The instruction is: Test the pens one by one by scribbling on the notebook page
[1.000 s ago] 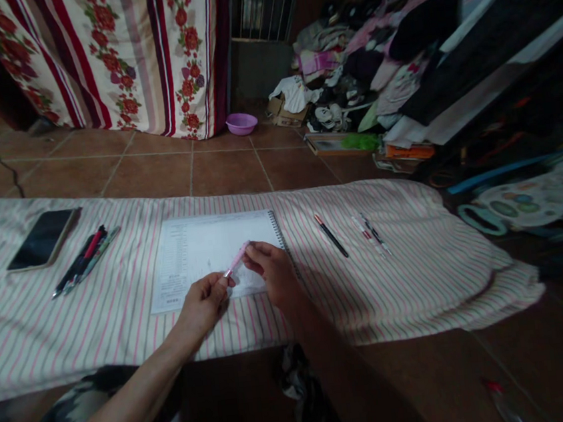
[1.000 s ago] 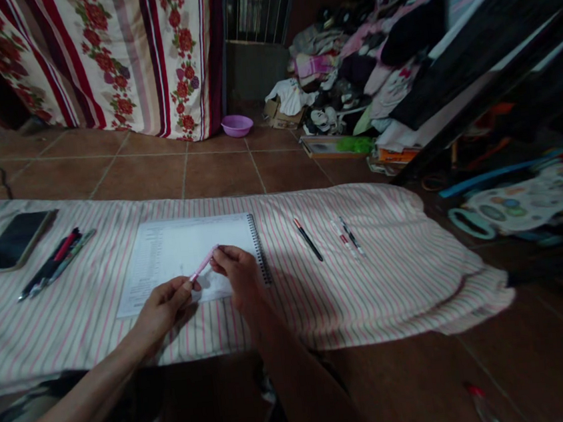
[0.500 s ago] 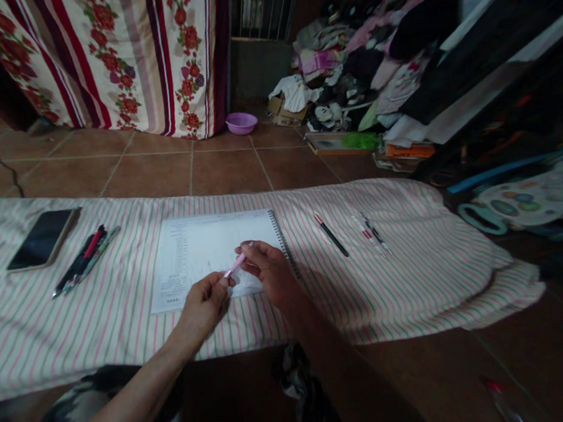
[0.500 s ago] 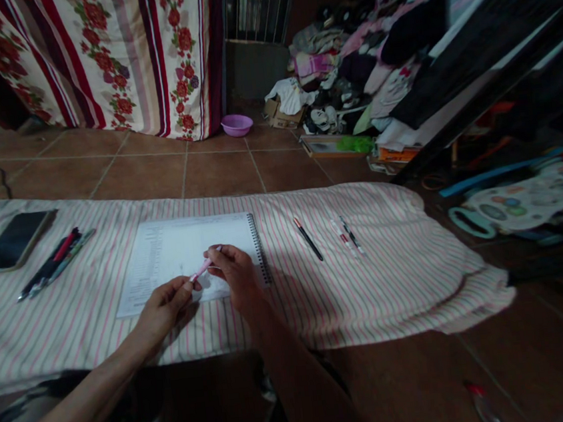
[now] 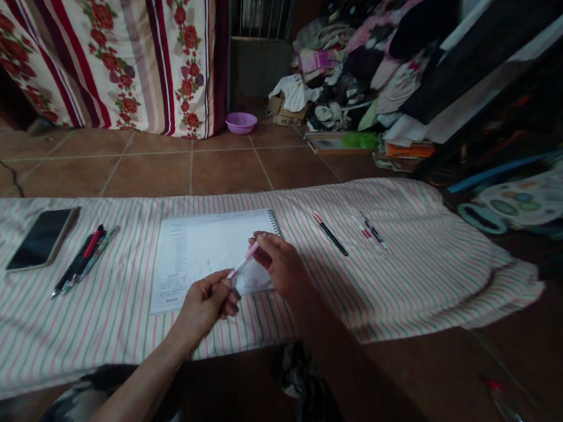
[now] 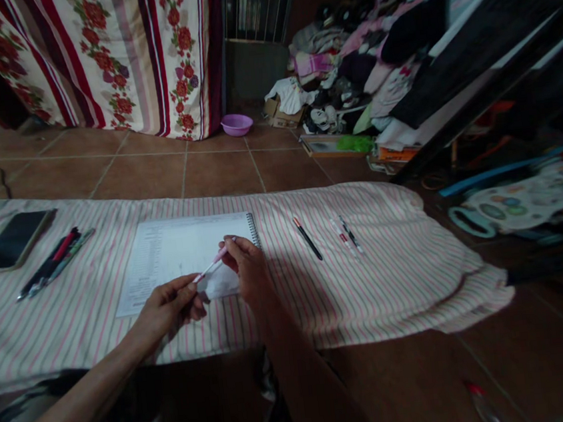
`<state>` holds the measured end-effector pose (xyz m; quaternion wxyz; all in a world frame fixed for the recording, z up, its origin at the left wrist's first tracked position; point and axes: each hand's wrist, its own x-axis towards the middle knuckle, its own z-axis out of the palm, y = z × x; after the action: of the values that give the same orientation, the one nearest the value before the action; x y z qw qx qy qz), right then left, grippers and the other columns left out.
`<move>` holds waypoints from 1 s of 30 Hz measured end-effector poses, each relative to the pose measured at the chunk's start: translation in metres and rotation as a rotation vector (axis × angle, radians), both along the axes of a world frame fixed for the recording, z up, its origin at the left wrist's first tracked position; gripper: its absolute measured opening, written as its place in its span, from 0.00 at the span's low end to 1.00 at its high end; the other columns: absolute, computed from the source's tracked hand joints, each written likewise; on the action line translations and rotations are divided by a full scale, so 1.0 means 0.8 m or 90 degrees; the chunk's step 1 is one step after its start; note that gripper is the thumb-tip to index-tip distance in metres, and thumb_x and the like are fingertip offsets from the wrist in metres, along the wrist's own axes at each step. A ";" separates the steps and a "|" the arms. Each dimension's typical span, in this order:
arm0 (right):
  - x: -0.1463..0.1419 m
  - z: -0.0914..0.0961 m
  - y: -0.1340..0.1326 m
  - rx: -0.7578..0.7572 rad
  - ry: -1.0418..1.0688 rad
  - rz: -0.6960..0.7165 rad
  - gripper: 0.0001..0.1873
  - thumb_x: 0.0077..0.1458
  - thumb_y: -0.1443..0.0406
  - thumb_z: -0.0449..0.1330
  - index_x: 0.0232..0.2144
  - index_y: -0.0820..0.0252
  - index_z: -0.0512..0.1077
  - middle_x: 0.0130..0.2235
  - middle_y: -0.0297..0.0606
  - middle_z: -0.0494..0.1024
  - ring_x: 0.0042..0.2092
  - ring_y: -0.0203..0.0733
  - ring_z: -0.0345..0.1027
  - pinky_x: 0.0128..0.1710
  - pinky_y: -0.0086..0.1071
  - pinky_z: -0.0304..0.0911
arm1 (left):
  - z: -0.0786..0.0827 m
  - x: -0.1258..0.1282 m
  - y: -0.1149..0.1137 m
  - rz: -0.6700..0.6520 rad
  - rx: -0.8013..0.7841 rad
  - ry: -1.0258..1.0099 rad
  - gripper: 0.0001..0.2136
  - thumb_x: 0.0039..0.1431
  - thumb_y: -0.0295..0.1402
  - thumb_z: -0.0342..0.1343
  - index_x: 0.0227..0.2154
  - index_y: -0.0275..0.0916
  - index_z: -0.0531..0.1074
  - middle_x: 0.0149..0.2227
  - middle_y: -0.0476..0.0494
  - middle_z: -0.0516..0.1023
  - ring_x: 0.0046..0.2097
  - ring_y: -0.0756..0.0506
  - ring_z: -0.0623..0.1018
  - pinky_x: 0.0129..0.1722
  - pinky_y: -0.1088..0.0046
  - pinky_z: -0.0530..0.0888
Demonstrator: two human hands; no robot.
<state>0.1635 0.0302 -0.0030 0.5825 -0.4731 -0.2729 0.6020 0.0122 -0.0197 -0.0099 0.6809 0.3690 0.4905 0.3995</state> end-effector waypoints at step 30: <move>0.053 -0.014 0.024 -0.017 -0.180 -0.105 0.18 0.37 0.59 0.63 0.32 0.62 0.73 0.29 0.34 0.75 0.27 0.31 0.67 0.28 0.26 0.63 | -0.024 -0.018 0.013 0.002 0.089 0.238 0.15 0.49 0.43 0.54 0.35 0.36 0.69 0.25 0.46 0.76 0.22 0.50 0.73 0.22 0.74 0.69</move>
<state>0.2061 0.0493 -0.0144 0.5793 -0.5814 -0.3044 0.4835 -0.0020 -0.0090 -0.0290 0.5500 0.4825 0.5799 0.3583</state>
